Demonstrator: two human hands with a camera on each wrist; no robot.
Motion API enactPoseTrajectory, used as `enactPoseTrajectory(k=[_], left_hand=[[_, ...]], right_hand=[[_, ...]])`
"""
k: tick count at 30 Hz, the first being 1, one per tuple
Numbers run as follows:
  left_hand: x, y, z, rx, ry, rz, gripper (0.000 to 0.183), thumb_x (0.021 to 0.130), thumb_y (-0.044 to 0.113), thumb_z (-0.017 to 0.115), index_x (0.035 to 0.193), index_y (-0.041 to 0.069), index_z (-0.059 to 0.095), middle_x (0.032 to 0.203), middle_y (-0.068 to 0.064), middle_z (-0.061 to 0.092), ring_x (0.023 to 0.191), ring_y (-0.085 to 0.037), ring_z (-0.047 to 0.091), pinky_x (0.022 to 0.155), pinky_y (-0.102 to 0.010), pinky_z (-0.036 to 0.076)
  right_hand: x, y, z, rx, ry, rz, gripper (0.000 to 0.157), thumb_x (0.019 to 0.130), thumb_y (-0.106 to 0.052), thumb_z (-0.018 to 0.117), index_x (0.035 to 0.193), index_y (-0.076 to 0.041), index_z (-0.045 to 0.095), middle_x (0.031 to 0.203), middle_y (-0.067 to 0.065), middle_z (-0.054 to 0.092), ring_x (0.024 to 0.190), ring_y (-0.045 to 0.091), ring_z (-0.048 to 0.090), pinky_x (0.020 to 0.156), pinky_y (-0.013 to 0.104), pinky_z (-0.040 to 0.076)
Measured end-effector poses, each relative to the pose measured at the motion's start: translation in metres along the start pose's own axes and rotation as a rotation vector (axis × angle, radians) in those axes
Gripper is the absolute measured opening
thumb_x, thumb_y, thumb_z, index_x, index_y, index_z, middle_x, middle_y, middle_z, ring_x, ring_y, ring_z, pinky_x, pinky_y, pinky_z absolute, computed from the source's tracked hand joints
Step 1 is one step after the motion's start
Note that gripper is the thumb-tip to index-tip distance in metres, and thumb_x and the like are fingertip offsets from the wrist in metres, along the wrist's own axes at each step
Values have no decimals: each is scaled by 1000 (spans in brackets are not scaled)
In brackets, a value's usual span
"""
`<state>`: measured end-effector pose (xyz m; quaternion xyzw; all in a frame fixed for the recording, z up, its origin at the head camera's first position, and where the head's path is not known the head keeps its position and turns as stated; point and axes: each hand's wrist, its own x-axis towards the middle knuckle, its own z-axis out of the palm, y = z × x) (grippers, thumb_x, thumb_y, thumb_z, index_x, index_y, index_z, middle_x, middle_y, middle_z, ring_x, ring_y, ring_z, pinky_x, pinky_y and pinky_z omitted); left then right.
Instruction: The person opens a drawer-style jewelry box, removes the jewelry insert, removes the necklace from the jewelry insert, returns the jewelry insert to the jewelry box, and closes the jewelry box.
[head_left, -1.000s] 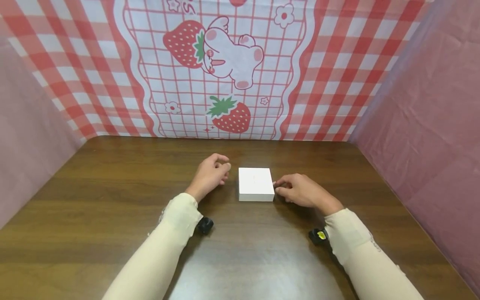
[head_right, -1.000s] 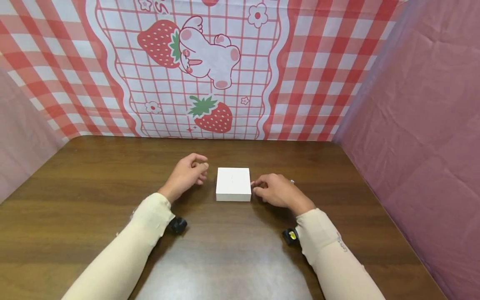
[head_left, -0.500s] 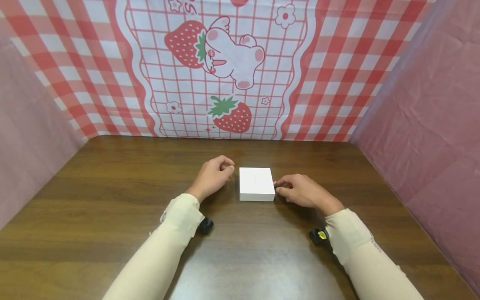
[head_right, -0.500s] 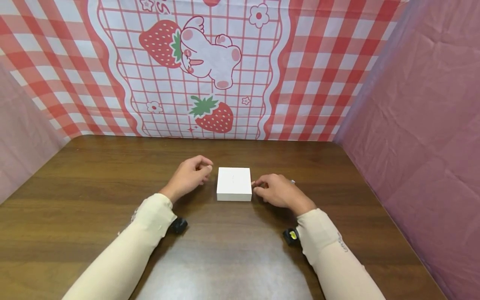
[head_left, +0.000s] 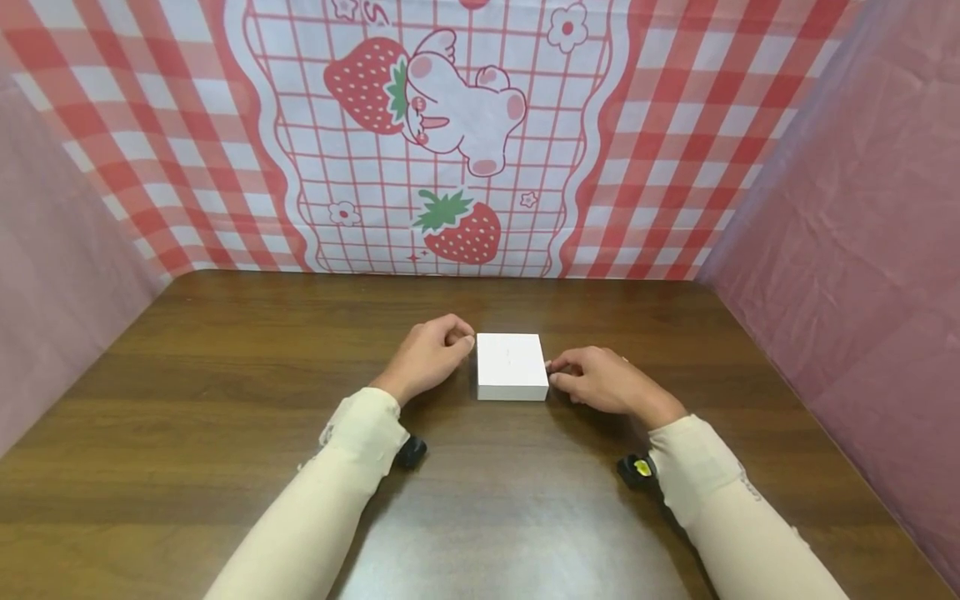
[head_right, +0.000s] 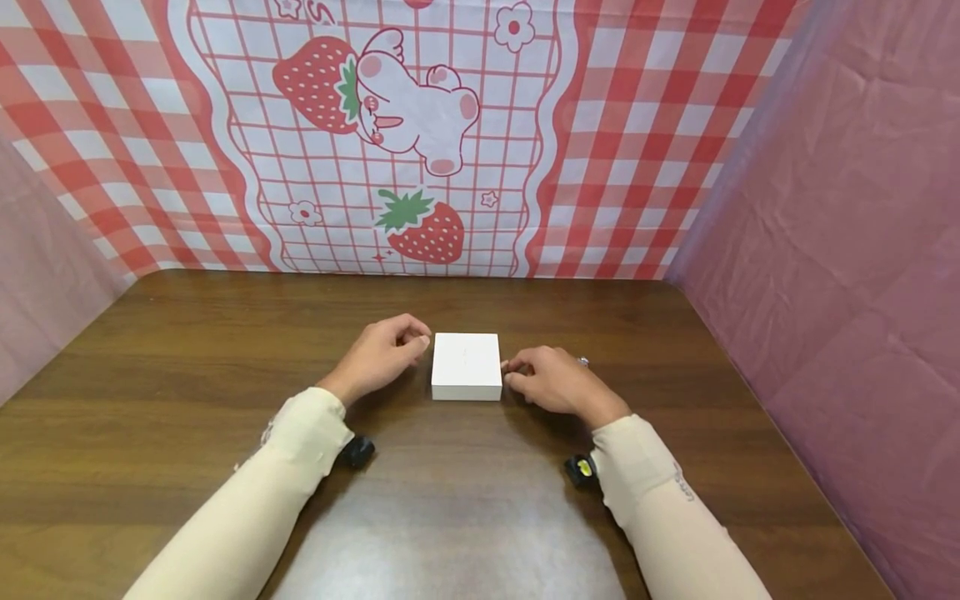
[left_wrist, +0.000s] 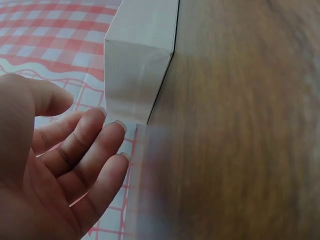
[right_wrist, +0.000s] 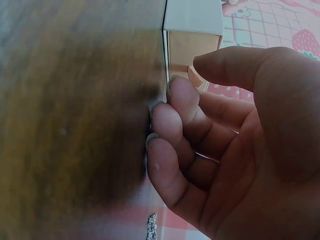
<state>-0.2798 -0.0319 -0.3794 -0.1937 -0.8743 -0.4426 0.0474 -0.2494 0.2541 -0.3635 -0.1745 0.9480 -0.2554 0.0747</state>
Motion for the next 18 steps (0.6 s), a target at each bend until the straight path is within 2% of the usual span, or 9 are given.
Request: enactPoseTrajectory(k=[11, 18], left_hand=[[0, 2, -2, 211, -10, -8, 19, 97, 29, 60, 108, 18, 70, 93, 6, 68, 83, -13, 62, 78, -37, 51], [0, 2, -2, 268, -24, -9, 19, 96, 30, 59, 107, 19, 70, 95, 6, 68, 88, -13, 63, 81, -37, 51]], right_hand=[[0, 0, 1, -13, 1, -8, 32, 98, -24, 62, 122, -5, 68, 87, -1, 68, 71, 12, 64, 67, 32, 51], [0, 1, 2, -11, 12, -31, 31, 97, -23, 62, 121, -4, 69, 87, -2, 68, 69, 11, 64, 66, 32, 52]])
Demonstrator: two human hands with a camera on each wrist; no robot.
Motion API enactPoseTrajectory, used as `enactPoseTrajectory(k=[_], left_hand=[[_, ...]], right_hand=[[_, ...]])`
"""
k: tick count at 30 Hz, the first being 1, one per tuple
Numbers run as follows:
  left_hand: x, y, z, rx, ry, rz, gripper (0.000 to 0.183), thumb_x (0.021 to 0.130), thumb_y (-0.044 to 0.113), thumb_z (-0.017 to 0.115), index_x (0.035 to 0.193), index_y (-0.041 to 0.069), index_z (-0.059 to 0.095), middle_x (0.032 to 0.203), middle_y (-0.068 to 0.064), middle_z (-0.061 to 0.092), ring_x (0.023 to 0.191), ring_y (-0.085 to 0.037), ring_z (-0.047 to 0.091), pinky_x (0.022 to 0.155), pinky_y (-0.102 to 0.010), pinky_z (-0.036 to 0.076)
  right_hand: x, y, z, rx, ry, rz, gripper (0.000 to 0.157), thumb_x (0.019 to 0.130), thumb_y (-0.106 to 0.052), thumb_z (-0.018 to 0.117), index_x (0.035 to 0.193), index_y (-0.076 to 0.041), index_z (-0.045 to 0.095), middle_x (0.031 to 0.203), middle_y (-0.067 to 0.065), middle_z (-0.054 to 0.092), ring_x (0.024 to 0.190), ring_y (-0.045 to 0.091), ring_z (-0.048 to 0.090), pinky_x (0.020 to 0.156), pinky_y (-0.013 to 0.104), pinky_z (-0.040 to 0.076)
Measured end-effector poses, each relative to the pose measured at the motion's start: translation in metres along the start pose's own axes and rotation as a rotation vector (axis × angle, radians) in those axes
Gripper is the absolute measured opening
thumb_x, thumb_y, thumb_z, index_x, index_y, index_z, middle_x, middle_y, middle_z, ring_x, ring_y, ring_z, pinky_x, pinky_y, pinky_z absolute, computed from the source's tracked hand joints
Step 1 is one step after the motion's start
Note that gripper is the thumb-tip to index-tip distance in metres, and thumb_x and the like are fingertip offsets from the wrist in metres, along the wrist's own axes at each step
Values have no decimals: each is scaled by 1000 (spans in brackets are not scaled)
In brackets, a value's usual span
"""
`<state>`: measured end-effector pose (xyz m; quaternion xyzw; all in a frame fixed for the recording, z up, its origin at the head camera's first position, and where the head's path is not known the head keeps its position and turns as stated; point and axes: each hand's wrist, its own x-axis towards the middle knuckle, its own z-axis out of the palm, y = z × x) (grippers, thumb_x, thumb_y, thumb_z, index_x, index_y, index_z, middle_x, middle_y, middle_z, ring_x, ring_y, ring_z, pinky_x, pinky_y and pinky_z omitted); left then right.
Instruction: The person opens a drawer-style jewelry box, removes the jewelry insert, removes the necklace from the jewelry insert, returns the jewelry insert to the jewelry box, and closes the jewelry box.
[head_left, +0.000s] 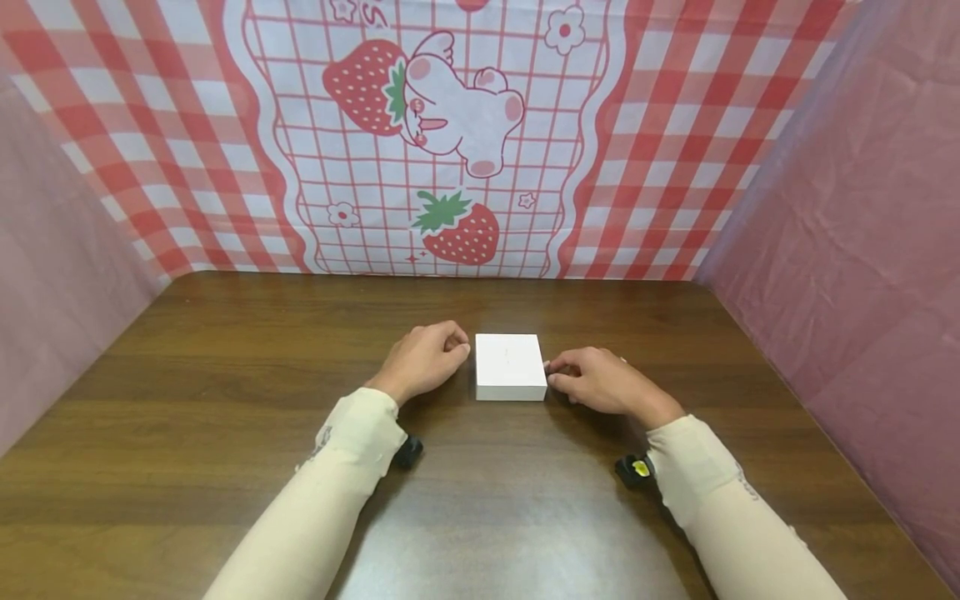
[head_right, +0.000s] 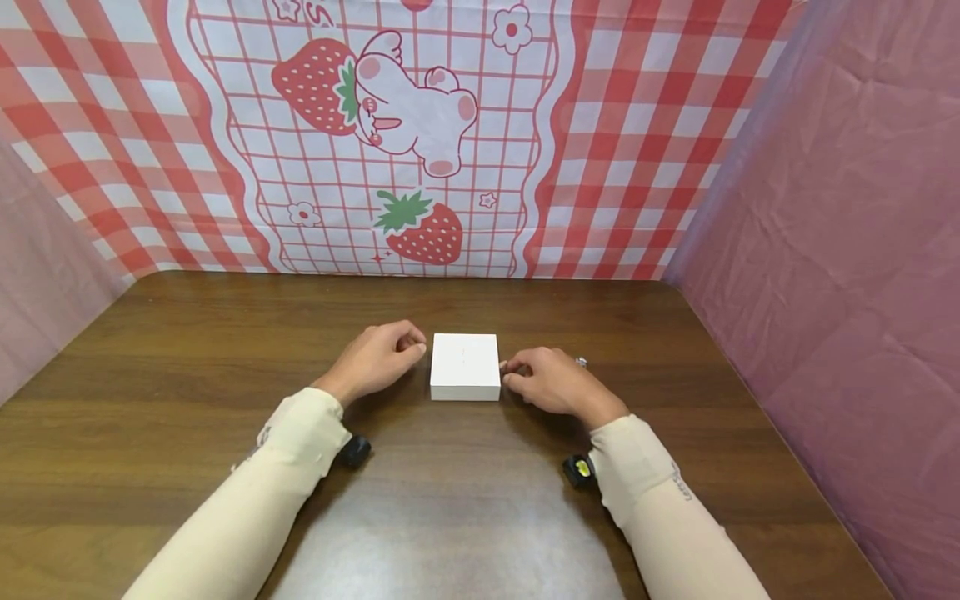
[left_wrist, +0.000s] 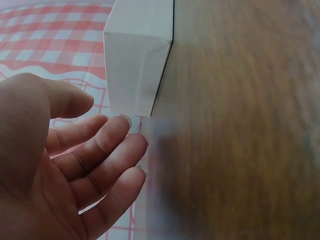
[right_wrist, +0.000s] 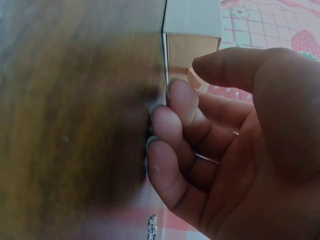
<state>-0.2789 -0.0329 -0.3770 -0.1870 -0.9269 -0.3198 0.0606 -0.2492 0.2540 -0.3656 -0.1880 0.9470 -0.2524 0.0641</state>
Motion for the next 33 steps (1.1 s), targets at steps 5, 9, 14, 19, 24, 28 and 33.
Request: enactPoseTrajectory(k=[5, 9, 14, 19, 24, 28, 33], left_hand=[[0, -1, 0, 6, -12, -8, 20, 97, 31, 59, 108, 19, 70, 96, 6, 68, 89, -12, 63, 81, -37, 51], [-1, -1, 0, 12, -24, -9, 20, 96, 34, 60, 107, 20, 70, 94, 7, 68, 88, -12, 63, 81, -37, 51], [-2, -1, -1, 24, -41, -4, 23, 95, 39, 61, 107, 22, 70, 93, 10, 68, 88, -10, 63, 80, -38, 51], [-3, 1, -2, 25, -46, -7, 23, 96, 40, 60, 107, 22, 70, 95, 9, 69, 89, -11, 64, 81, -39, 51], [-3, 1, -2, 30, -39, -6, 22, 96, 38, 60, 107, 22, 70, 95, 9, 69, 90, -11, 64, 81, -38, 51], [-3, 2, -2, 33, -33, -2, 22, 97, 37, 60, 107, 21, 70, 95, 9, 69, 90, -11, 64, 81, -38, 51], [-3, 2, -2, 23, -19, 3, 20, 97, 36, 59, 106, 21, 70, 95, 8, 69, 89, -11, 64, 81, -38, 51]], right_hand=[[0, -1, 0, -6, 0, 0, 31, 97, -23, 62, 121, -5, 69, 86, -2, 68, 69, 11, 64, 67, 32, 51], [0, -1, 0, -9, 0, 4, 31, 97, -23, 62, 121, -5, 69, 86, -2, 68, 69, 11, 63, 67, 32, 51], [0, 1, 1, -9, -1, 8, 31, 97, -23, 62, 121, -5, 69, 87, -1, 68, 70, 12, 63, 67, 32, 51], [-1, 0, 1, -6, -1, 10, 31, 98, -23, 62, 121, -5, 69, 86, -1, 68, 70, 12, 63, 66, 32, 51], [-1, 0, 0, -4, -2, 10, 31, 98, -23, 62, 122, -5, 69, 86, -1, 67, 70, 12, 63, 66, 32, 51], [-1, -1, 1, -3, -2, 9, 31, 98, -23, 62, 122, -4, 69, 87, -1, 68, 70, 12, 63, 67, 32, 51], [0, -1, 1, -2, 1, 8, 31, 97, -23, 62, 122, -5, 69, 86, -2, 68, 70, 12, 63, 67, 32, 51]])
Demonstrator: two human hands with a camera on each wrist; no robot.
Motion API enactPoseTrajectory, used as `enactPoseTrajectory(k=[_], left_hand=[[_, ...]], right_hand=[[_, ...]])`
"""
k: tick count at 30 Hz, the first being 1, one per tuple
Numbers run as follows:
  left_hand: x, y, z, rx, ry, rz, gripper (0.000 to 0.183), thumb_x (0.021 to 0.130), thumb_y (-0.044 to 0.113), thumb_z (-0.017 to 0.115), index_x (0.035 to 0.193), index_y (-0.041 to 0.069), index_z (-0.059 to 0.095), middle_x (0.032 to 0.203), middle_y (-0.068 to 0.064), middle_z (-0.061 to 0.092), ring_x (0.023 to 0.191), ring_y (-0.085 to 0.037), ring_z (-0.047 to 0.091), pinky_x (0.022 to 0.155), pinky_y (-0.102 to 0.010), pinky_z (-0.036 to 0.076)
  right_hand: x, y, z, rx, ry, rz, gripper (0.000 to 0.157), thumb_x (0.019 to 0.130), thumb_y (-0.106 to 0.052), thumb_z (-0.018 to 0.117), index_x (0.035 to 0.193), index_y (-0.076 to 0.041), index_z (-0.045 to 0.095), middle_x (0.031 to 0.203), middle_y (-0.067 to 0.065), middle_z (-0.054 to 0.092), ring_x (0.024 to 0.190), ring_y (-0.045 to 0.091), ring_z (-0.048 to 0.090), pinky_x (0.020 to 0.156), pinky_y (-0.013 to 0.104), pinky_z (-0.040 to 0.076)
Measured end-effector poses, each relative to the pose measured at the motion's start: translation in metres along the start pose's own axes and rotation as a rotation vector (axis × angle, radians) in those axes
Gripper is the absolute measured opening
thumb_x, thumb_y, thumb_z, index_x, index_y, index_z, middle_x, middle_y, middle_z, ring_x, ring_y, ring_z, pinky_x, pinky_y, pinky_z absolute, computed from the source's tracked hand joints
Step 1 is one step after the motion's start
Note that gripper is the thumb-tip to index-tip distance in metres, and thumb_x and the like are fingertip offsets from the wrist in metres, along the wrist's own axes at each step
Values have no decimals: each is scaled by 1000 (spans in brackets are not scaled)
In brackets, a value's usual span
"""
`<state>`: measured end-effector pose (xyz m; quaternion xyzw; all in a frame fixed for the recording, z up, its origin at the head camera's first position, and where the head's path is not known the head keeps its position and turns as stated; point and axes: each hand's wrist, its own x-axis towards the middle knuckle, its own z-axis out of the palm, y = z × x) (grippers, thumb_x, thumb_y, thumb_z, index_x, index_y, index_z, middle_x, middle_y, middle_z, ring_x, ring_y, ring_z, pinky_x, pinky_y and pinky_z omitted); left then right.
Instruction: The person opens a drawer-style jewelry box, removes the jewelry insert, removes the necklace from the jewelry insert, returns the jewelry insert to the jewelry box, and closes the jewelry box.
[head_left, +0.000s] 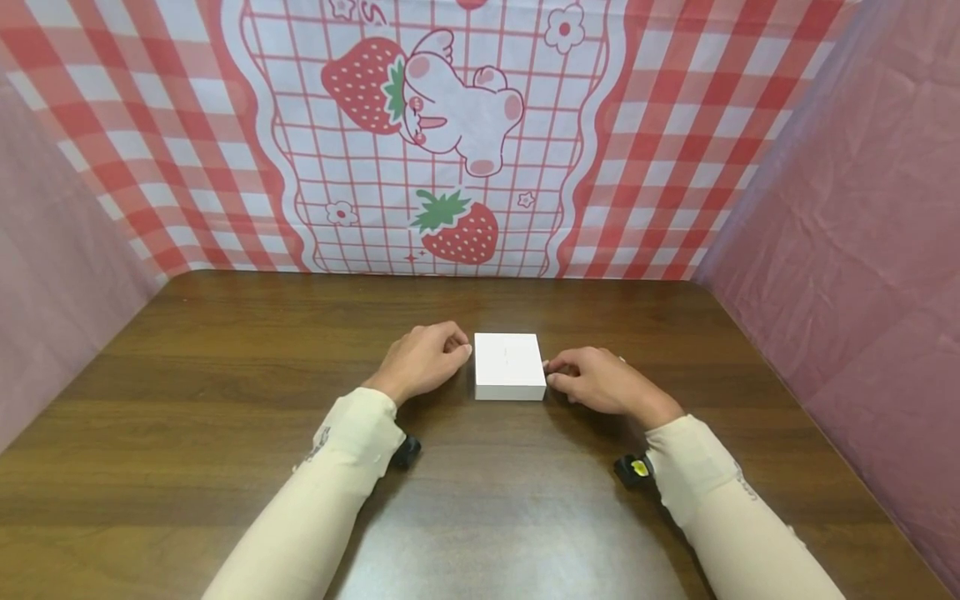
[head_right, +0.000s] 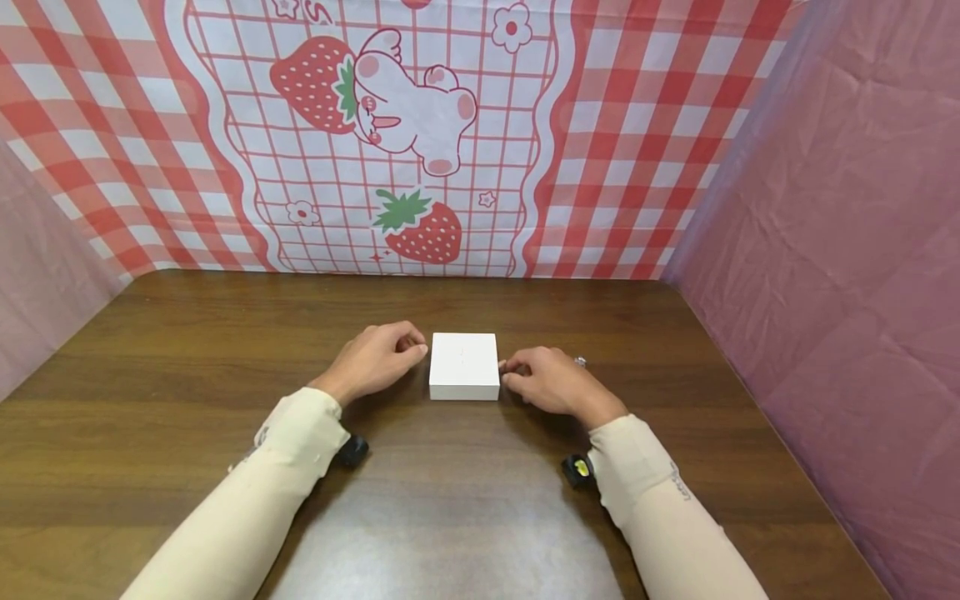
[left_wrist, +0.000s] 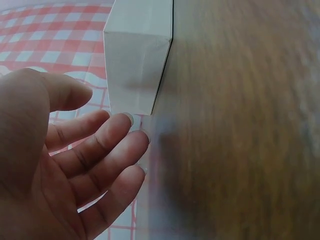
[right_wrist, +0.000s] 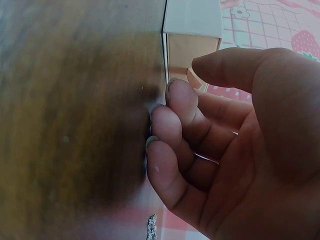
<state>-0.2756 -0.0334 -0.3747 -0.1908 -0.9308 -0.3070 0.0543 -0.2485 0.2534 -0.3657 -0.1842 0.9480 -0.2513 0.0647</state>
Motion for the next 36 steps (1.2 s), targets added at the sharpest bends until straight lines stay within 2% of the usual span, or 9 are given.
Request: enactPoseTrajectory(k=[14, 28, 36], left_hand=[[0, -2, 1, -7, -4, 0, 20, 97, 34, 58, 106, 21, 71, 94, 8, 69, 88, -11, 63, 80, -37, 51], [-1, 3, 1, 163, 17, 50, 21, 98, 34, 59, 109, 21, 70, 92, 9, 68, 84, -11, 63, 74, -40, 52], [0, 4, 1, 220, 22, 76, 23, 98, 34, 57, 111, 20, 71, 94, 8, 69, 87, -12, 64, 75, -41, 52]], right_hand=[[0, -2, 0, -4, 1, 0, 31, 97, -22, 62, 121, -4, 69, 89, -1, 69, 71, 11, 64, 68, 32, 52], [-1, -1, -2, 3, -2, 0, 31, 98, -23, 62, 122, -4, 69, 90, 0, 69, 71, 12, 64, 68, 32, 52], [-3, 1, -5, 21, 13, 19, 28, 100, -24, 61, 122, -8, 68, 98, 2, 69, 76, 12, 67, 70, 33, 54]])
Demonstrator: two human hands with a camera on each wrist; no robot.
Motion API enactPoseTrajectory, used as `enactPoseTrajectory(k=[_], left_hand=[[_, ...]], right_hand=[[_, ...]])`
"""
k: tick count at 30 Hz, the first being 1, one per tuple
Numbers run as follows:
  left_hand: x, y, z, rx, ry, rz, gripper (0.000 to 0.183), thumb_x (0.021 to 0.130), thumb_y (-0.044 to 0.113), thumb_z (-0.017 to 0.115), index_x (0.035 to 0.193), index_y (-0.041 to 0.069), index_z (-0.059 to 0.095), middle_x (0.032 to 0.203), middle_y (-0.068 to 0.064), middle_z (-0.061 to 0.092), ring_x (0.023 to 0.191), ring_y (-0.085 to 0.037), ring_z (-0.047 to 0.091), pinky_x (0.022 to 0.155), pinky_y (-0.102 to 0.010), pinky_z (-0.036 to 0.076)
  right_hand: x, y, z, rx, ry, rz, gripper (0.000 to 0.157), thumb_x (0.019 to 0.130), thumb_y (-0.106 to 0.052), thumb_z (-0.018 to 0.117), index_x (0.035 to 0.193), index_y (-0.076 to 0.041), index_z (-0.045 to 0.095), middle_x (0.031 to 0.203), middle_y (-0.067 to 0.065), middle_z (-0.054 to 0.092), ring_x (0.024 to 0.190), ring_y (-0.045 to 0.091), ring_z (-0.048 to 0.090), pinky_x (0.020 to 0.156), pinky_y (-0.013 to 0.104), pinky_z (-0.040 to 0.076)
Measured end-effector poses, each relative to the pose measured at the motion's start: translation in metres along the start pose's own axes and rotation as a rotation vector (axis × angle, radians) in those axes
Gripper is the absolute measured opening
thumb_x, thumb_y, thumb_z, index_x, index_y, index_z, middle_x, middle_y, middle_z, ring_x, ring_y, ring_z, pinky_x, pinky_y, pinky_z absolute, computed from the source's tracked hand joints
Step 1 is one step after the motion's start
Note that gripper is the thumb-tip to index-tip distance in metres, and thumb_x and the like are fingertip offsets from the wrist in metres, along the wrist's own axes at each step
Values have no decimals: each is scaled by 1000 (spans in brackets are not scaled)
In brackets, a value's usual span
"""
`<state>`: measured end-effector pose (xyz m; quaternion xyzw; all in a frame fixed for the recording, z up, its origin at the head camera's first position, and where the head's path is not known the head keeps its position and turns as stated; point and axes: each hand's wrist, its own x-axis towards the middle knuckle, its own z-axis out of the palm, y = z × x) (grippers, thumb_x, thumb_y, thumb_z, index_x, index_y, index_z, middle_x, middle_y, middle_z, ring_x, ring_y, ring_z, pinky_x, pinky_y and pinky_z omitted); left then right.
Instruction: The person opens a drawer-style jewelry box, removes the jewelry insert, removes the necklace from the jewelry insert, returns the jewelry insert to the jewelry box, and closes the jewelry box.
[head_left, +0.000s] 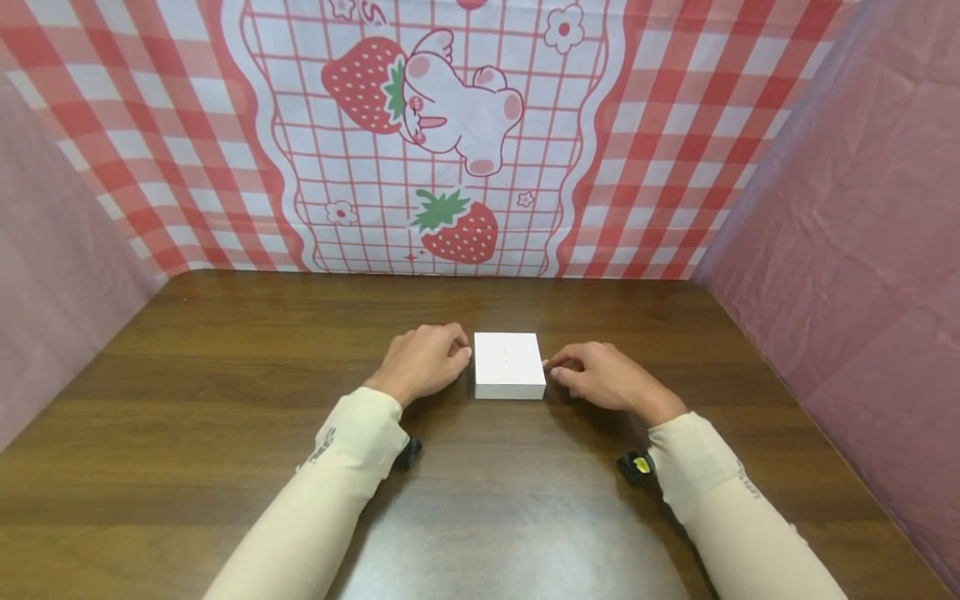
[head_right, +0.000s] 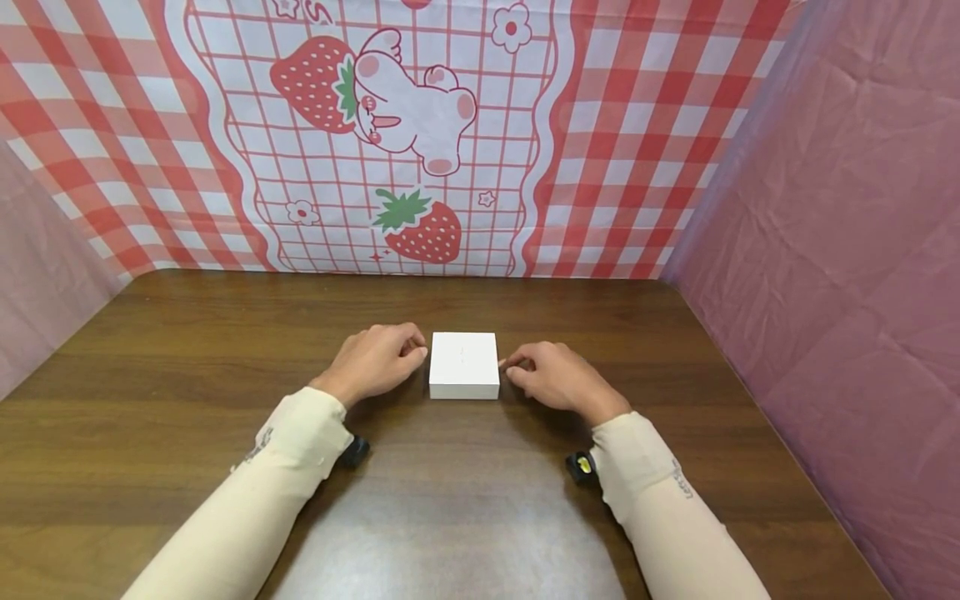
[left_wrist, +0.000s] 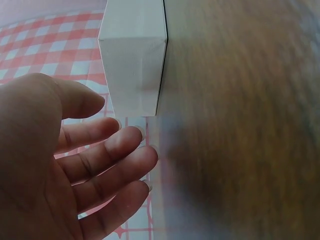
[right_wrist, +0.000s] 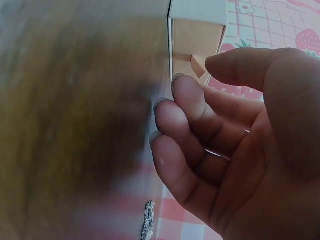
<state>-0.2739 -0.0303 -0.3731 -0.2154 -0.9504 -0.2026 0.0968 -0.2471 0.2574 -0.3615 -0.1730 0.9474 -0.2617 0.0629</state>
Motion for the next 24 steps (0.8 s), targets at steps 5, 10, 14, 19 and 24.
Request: enactPoseTrajectory(k=[5, 10, 14, 19, 24], left_hand=[[0, 0, 0, 31, 2, 9, 23, 97, 33, 58, 111, 19, 71, 95, 7, 70, 88, -14, 65, 74, -41, 53], [0, 0, -1, 60, 2, 13, 24, 97, 33, 58, 111, 19, 71, 98, 5, 70, 89, -16, 66, 73, -41, 53], [-1, 0, -2, 88, -2, -8, 31, 95, 42, 56, 112, 20, 70, 104, 5, 71, 91, -19, 67, 71, -42, 53], [-2, 0, -2, 103, -3, -32, 40, 94, 51, 52, 113, 21, 70, 112, 4, 71, 92, -22, 68, 71, -43, 52], [-2, -1, -1, 115, 5, -30, 43, 93, 53, 51, 113, 20, 70, 112, 3, 71, 94, -23, 68, 70, -42, 52]], right_hand=[[-1, 1, -2, -20, 13, -8, 27, 100, -24, 61, 121, -9, 69, 96, 1, 69, 75, 12, 66, 71, 33, 53], [1, 1, -3, -60, 37, -27, 27, 99, -24, 62, 119, -8, 70, 89, -1, 69, 73, 10, 65, 70, 34, 51], [2, -1, -3, -96, 52, -30, 28, 99, -25, 62, 119, -8, 70, 90, -2, 69, 75, 10, 64, 73, 36, 52], [3, -3, -1, -158, 87, -44, 28, 98, -27, 63, 117, -9, 72, 97, 0, 70, 86, 15, 63, 80, 41, 53], [7, -3, 2, -192, 105, -31, 29, 98, -28, 63, 118, -10, 72, 104, 2, 71, 92, 17, 63, 85, 43, 53]])
